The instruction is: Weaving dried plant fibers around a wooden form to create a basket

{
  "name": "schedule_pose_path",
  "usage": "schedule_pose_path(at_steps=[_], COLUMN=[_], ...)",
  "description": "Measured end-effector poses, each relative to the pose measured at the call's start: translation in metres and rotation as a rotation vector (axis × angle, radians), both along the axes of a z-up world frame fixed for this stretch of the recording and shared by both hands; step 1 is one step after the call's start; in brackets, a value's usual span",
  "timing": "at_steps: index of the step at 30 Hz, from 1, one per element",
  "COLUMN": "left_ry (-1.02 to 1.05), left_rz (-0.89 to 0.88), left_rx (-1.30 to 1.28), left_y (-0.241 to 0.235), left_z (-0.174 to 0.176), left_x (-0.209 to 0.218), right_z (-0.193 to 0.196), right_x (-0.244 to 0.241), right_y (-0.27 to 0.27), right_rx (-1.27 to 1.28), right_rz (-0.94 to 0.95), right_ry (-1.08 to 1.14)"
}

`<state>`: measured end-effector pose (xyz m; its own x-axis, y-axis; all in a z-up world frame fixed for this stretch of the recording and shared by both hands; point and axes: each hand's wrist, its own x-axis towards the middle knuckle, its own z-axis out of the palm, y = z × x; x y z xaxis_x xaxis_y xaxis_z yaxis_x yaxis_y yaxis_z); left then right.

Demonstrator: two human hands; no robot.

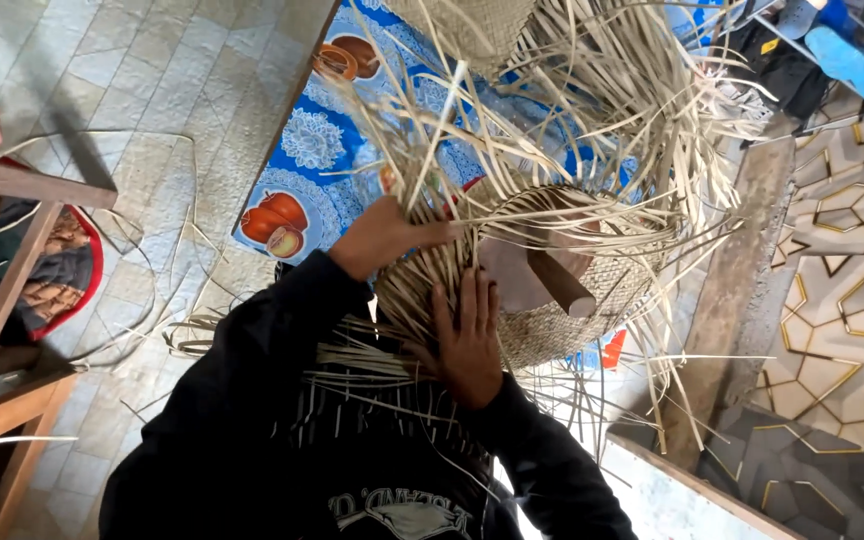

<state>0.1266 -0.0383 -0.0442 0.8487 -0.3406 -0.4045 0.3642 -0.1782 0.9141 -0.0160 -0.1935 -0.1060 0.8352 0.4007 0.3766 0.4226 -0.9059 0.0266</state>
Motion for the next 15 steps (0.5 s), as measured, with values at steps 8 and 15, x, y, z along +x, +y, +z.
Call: schedule_pose_path(at_steps=[8,15], left_ry=[0.07,0.101], left_rz=[-0.061,-0.044], left_rx=[-0.011,-0.002], left_y=[-0.014,-0.019], left_z=[-0.016,-0.017], left_x=[0.012,0.01], right_z=[0.043,0.1], right_x=[0.0,0.041], right_y=[0.001,-0.018], right_rx=[-0.001,0.575], right_rz=[0.067,0.031], right_ry=[0.127,0.454])
